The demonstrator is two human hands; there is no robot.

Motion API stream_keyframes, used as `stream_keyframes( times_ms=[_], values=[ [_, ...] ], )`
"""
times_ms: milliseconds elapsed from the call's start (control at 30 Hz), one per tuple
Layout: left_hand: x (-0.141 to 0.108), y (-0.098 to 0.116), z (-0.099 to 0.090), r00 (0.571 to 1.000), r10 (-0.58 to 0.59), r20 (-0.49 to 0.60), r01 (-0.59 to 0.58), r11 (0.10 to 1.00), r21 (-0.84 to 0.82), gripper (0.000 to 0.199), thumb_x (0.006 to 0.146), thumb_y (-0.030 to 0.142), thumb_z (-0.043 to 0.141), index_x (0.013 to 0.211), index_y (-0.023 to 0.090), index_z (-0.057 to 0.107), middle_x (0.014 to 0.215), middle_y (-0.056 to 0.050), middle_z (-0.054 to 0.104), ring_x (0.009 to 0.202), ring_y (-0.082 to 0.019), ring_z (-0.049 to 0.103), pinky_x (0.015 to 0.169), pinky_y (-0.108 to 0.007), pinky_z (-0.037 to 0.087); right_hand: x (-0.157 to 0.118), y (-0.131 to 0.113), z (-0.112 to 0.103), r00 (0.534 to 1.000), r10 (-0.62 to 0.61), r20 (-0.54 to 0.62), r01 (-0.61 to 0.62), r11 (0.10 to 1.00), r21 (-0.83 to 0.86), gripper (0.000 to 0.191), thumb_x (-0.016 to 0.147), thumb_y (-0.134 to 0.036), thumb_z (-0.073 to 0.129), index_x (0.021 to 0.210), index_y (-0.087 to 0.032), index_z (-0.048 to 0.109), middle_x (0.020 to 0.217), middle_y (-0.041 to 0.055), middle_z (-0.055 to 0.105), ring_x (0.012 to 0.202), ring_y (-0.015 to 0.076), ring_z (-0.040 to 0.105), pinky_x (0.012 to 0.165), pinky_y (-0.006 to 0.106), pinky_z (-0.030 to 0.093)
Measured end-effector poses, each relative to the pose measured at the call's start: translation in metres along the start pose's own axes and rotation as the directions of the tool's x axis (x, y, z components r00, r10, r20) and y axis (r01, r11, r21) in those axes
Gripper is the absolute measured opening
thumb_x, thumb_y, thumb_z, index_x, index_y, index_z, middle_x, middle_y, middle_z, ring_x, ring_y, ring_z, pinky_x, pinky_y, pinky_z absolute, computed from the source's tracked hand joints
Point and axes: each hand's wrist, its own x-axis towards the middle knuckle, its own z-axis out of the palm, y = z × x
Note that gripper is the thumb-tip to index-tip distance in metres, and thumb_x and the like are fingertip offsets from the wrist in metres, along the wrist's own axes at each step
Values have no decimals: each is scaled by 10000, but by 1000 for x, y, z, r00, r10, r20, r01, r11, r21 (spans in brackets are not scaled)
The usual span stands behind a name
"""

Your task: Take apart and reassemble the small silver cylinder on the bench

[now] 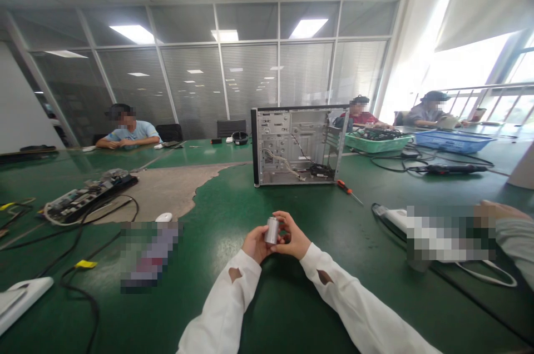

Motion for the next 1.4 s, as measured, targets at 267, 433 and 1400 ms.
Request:
stream_keyframes(
  times_ms=[267,433,1400],
  values=[
    [-2,4,6,992,-12,126,16,999,-32,384,660,340,441,889,58,566,677,-110,599,713,-211,556,560,-268,366,-3,-7,2,999,-31,-34,30,999,-44,757,489,-118,684,1111,-290,290,1120,54,385,878,156,477,645,261,437],
    [1,-1,6,994,7,108,-6,1000,-10,421,665,338,439,931,33,555,730,-132,612,723,-215,553,539,-260,357,-3,-13,3,997,-71,-22,69,996,-54,674,498,-124,676,1057,-263,325,1141,55,410,997,186,446,675,269,446],
    [14,-15,2,912,379,-154,-285,859,425,467,529,320,700,905,167,470,619,-4,596,564,-142,570,535,-243,411,1,-4,-13,997,-69,-42,47,917,-395,759,465,-249,696,1124,-199,322,1110,89,421,1013,228,428,711,328,450]
  ],
)
